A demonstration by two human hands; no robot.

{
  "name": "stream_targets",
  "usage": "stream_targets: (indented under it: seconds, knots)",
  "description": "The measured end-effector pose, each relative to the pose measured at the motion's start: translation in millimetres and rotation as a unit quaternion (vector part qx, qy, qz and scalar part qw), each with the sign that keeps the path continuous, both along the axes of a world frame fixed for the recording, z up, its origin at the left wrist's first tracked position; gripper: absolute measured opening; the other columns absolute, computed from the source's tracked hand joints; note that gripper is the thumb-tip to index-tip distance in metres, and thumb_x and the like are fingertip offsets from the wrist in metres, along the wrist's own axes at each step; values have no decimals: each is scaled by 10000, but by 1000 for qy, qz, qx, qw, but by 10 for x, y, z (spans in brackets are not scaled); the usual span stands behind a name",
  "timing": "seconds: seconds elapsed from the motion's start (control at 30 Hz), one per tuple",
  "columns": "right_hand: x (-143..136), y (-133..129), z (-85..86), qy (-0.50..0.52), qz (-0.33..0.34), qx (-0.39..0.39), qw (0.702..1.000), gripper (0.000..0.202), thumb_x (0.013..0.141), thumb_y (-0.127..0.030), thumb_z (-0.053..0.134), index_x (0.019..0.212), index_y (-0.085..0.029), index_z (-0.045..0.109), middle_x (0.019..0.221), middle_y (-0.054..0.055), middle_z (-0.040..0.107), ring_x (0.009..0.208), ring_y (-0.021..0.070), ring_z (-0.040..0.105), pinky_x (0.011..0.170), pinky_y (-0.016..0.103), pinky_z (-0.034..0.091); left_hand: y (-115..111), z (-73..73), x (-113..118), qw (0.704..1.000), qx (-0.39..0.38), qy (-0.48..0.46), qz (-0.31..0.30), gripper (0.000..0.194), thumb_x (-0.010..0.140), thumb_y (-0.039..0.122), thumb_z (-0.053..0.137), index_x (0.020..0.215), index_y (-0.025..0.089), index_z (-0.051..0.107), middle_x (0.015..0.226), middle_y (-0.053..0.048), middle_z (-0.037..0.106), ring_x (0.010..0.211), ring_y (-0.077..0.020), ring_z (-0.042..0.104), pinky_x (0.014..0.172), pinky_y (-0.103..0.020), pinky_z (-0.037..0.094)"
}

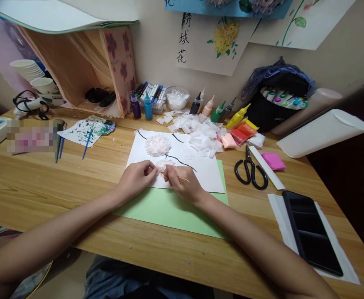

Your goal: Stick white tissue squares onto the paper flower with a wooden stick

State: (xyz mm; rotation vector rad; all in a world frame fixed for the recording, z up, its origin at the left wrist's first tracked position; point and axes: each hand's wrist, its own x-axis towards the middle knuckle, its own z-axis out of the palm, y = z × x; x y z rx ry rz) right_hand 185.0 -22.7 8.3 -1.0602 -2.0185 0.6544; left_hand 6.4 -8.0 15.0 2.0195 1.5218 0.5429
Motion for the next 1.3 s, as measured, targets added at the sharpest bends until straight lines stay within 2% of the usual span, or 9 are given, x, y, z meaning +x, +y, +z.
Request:
stream_targets:
  seconds: [0.37,0.53,0.63,0.8,0.93,1.07,1.17,1.23,1.3]
  knots:
    - [-53,71,-10,-5,5,22,1000,489,978,-318,254,605,-175,536,497,-10,524,460,89,511,521,225,404,-6,-2,0,1000,-6,4,3,225,847,322,483,748,178,624,683,-22,660,587,-132,542,544,-245,316]
    - [-94,107,44,-6,1,11,1000,520,978,-352,249,568,-182,519,493,-11,529,449,85,498,528,227,398,7,-21,-6,1000,2,0,-1,230,853,323,477,758,179,629,692,-22,663,593,-133,547,549,-248,322]
    - [-143,157,144,-13,-14,-49,999,560,972,-407,251,512,-188,484,453,-17,508,447,87,499,552,228,401,8,-21,-2,1000,6,3,-2,231,854,313,475,750,178,631,690,-22,665,595,-135,550,549,-251,322]
    - [-272,308,325,19,-47,-213,976,579,936,-509,307,484,-184,466,352,-30,475,369,88,473,502,224,399,9,-32,-7,1000,12,-1,-2,205,848,313,487,774,177,622,689,-25,661,599,-141,554,555,-249,333]
    - [-298,329,343,43,-54,-255,965,580,912,-548,338,495,-174,490,338,-22,483,337,85,456,452,224,374,18,-36,-23,1000,10,-17,4,181,849,321,488,807,182,595,670,-20,650,585,-142,551,547,-240,335]
    - [-83,186,290,103,-41,-201,973,557,912,-549,344,551,-170,535,397,-16,499,395,89,466,444,223,360,23,-22,-34,1000,-7,-25,10,191,877,340,439,834,194,554,618,-4,627,573,-148,551,555,-242,337]
    - [221,127,211,169,-80,-141,972,529,909,-547,356,587,-174,548,461,-4,529,418,92,449,439,230,352,22,-17,-42,999,-20,-28,12,226,903,373,374,839,209,515,585,11,606,565,-154,547,561,-249,330]
    - [420,153,122,211,-106,-127,963,498,886,-555,410,599,-176,557,478,2,541,442,99,467,444,229,355,25,-15,-47,999,-24,-29,17,250,913,392,339,818,217,489,580,17,597,561,-156,541,563,-253,322]
    - [561,206,11,273,-132,-164,939,518,878,-580,398,575,-182,531,449,-3,518,404,94,442,394,221,301,38,-10,-53,999,-27,-27,25,281,918,409,316,764,221,460,573,19,584,558,-157,531,564,-256,315]
